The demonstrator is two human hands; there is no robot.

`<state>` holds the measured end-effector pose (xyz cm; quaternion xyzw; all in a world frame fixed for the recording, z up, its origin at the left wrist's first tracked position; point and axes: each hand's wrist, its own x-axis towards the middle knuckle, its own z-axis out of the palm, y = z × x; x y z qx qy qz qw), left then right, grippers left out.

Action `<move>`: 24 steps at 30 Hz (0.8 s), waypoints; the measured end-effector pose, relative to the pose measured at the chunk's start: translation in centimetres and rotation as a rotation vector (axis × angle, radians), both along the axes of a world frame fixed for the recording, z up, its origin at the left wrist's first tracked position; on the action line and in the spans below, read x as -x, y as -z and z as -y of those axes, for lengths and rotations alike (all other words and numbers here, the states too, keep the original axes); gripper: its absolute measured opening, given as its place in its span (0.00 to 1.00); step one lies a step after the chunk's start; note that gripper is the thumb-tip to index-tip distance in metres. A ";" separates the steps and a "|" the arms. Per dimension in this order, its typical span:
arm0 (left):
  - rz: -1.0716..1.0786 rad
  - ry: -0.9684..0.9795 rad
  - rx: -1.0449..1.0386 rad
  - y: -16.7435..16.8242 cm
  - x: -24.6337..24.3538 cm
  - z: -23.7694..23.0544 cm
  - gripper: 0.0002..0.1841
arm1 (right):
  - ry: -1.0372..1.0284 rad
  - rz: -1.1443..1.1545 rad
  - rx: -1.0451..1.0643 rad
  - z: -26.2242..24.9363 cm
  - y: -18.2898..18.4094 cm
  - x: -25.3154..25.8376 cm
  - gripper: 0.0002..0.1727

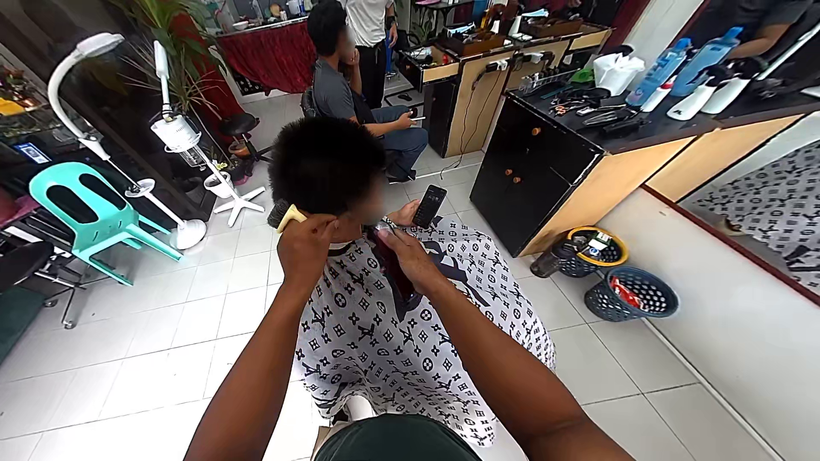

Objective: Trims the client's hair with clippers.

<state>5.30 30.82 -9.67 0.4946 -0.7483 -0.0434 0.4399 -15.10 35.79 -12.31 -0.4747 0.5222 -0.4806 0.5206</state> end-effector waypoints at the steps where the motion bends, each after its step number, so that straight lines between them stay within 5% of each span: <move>1: -0.002 -0.010 -0.020 0.1 -0.2 0.0 0.10 | -0.005 -0.030 0.002 0.5 -0.1 -0.3 0.24; 24: -0.035 -0.022 -0.103 0.2 -0.6 0.1 0.09 | 0.013 -0.200 0.078 2.0 -0.9 -1.4 0.23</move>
